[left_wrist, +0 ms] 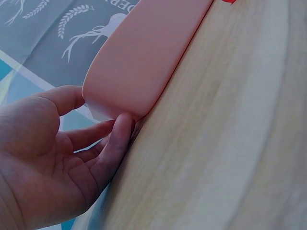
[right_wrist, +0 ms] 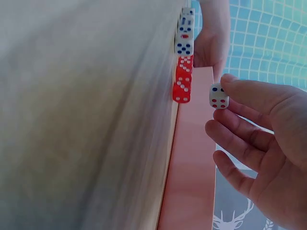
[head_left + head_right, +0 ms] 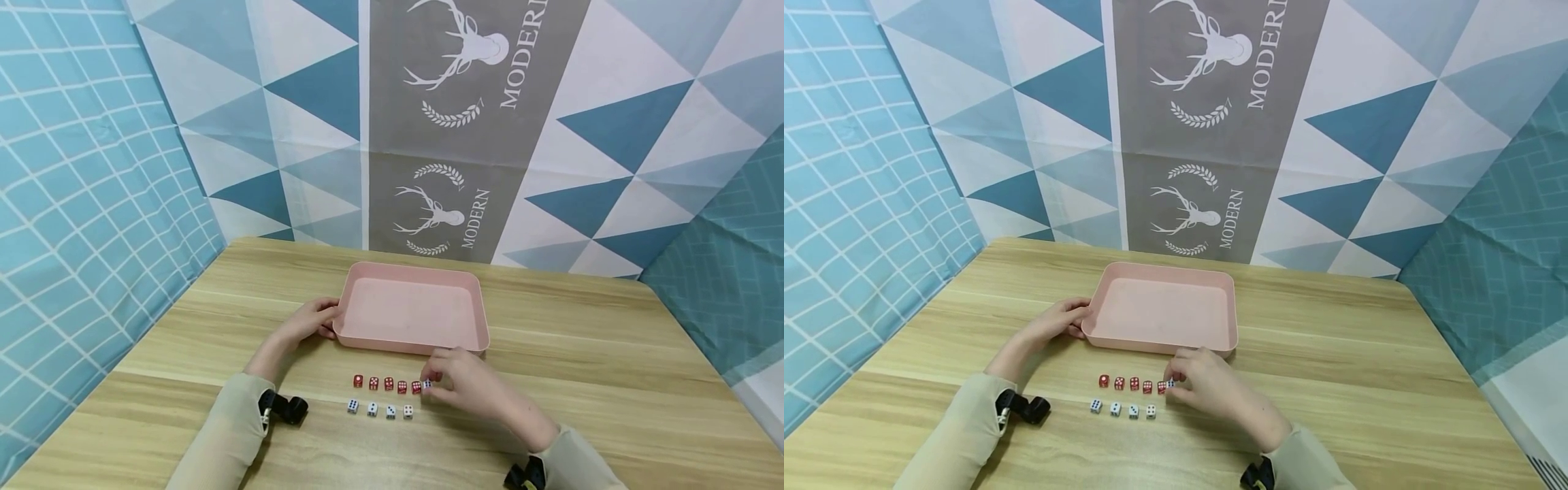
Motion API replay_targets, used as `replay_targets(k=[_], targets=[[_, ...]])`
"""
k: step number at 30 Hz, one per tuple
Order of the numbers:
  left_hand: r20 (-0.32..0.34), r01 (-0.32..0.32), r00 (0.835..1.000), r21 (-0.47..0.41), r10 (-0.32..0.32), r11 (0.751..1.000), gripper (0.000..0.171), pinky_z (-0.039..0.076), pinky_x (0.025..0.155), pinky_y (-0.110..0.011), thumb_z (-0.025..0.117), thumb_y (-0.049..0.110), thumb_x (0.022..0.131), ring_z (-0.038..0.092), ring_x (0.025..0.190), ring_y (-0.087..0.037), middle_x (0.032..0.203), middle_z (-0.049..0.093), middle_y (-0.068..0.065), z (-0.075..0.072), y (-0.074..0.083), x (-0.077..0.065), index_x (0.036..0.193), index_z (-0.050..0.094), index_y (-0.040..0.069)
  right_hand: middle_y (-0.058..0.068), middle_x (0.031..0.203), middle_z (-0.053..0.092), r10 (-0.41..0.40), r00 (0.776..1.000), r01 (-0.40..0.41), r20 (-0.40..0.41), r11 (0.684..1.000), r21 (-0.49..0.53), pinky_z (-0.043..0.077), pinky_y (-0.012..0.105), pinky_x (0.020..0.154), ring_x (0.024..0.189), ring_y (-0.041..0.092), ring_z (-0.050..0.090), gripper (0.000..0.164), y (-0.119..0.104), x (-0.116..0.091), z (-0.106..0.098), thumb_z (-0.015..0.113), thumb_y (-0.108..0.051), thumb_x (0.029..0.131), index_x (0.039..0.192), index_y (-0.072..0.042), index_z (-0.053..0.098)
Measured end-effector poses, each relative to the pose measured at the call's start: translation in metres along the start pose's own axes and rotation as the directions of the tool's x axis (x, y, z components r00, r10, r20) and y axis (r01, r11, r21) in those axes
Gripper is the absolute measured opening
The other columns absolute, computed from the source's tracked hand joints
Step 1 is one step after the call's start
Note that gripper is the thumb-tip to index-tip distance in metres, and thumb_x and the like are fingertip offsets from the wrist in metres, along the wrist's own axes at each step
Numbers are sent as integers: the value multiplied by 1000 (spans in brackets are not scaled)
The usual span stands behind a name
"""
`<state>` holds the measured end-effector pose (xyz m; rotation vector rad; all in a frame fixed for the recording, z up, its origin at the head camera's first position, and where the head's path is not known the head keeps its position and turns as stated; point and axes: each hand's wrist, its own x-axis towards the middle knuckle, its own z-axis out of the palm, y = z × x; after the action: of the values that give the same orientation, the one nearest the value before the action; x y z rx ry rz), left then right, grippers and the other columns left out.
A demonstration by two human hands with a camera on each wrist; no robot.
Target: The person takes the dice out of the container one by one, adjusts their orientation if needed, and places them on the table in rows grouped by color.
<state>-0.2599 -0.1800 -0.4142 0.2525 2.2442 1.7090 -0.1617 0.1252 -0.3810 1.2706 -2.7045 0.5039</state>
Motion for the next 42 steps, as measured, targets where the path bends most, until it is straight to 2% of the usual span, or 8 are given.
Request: replay_targets(k=[7, 13, 17, 26, 33, 42], targets=[[-10, 6, 1000, -3, -6, 1000, 45, 51, 62, -28, 44, 20, 89, 57, 71, -14, 101, 53, -20, -1, 0, 1, 125, 34, -5, -19, 83, 52, 0, 999, 1, 51, 1000, -6, 38, 23, 73, 75, 1, 46, 13, -6, -1, 2, 62, -34, 74, 83, -24, 62], [-17, 14, 1000, 4, -14, 1000, 44, 51, 62, -29, 44, 20, 88, 57, 71, -14, 99, 54, -20, -1, 0, 2, 125, 35, -4, -21, 75, 50, -52, 995, 51, 89, 999, 11, 35, 19, 66, 66, -4, 41, 10, -6, 2, 6, 64, -32, 73, 80, -26, 62], [-18, 21, 1000, 3, -21, 1000, 45, 51, 63, -29, 44, 20, 88, 57, 71, -15, 100, 54, -20, -1, -1, 2, 125, 34, -4, -21, 72, 49, -56, 991, 55, 117, 998, 15, 34, 17, 63, 62, -6, 41, 10, -7, 3, 8, 64, -33, 73, 79, -26, 62], [-12, 18, 1000, 4, -18, 1000, 46, 51, 63, -29, 45, 21, 88, 57, 71, -14, 100, 53, -21, 0, -1, 2, 125, 34, -4, -17, 67, 49, -64, 990, 61, 128, 998, 25, 34, 12, 57, 59, -6, 42, 9, -8, 2, 11, 65, -32, 72, 75, -25, 60], [-15, 19, 1000, 3, -19, 1000, 47, 51, 63, -29, 44, 21, 88, 57, 71, -14, 100, 54, -21, 0, 1, -1, 126, 33, -4, -18, 67, 48, -64, 987, 60, 147, 998, 26, 35, 14, 60, 59, -5, 43, 9, -8, 1, 13, 65, -32, 72, 75, -25, 61], [-11, 16, 1000, -2, -16, 1000, 45, 51, 63, -28, 43, 19, 89, 57, 71, -14, 100, 54, -20, 0, 0, -2, 126, 33, -5, -17, 70, 51, -47, 990, 35, 135, 995, 91, 36, 10, 56, 61, -4, 45, 10, -9, 0, 11, 65, -31, 73, 78, -22, 62]])
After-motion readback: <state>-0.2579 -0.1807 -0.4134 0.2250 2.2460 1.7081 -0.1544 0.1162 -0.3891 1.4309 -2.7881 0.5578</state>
